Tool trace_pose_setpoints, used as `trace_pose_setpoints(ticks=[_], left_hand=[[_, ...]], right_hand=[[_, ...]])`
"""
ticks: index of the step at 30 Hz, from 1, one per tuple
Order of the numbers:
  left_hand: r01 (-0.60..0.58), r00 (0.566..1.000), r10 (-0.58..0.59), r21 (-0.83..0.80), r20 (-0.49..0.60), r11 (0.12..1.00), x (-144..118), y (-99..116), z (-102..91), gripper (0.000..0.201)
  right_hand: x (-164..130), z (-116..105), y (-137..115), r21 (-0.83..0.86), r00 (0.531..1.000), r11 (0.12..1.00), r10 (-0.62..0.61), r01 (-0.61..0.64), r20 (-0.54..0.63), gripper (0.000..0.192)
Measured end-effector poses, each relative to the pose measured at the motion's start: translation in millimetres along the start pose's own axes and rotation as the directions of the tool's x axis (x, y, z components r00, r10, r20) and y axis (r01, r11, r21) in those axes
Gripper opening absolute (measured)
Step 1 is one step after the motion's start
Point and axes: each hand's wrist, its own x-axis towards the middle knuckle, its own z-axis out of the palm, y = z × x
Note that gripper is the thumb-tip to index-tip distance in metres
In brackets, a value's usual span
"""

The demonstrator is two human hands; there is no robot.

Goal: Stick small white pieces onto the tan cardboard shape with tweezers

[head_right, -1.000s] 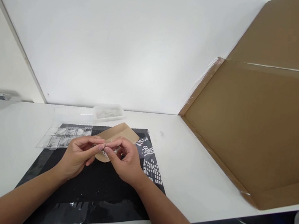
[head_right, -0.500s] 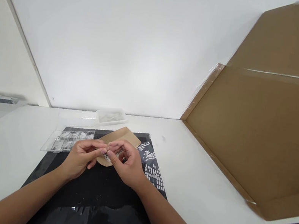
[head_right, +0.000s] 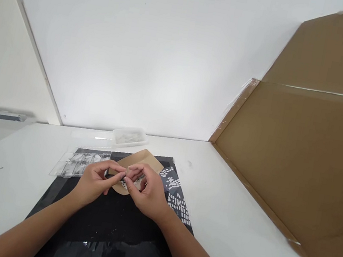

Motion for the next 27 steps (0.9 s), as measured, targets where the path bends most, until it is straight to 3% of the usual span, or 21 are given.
trace_pose_setpoints(ticks=[5,9,12,15,20,27], left_hand=[[-0.120,0.985,0.152,0.318,-0.078,0.941,15.4,2.2,-31.4,0.017],[-0.270,0.944,0.329,0.622,0.022,0.734,28.4,-6.4,-70.8,0.017],[-0.259,0.953,0.289,0.741,0.092,0.620,31.8,-15.6,-87.5,0.020],[-0.253,0.962,0.232,0.786,0.144,0.564,31.4,-20.6,-90.8,0.018],[-0.357,0.933,0.185,0.747,0.307,0.561,30.1,-20.4,-89.0,0.015],[-0.397,0.912,0.165,0.709,0.375,0.582,30.5,-19.6,-89.0,0.014]], right_hand=[[-1.0,-1.7,3.4,-0.012,0.999,1.000,0.029,-0.029,-0.039,0.035],[-1.7,-3.4,4.9,-0.021,0.998,0.999,0.031,-0.033,-0.062,0.036],[-2.5,-3.9,5.6,-0.032,0.998,0.999,0.012,-0.014,-0.064,0.037],[-3.0,-4.0,6.3,-0.036,0.998,0.999,-0.009,0.007,-0.055,0.037],[-2.1,-5.1,8.5,-0.052,0.999,0.999,-0.014,0.011,-0.048,0.036],[0.8,-6.7,12.9,-0.086,0.999,0.996,-0.018,0.014,-0.050,0.034]])
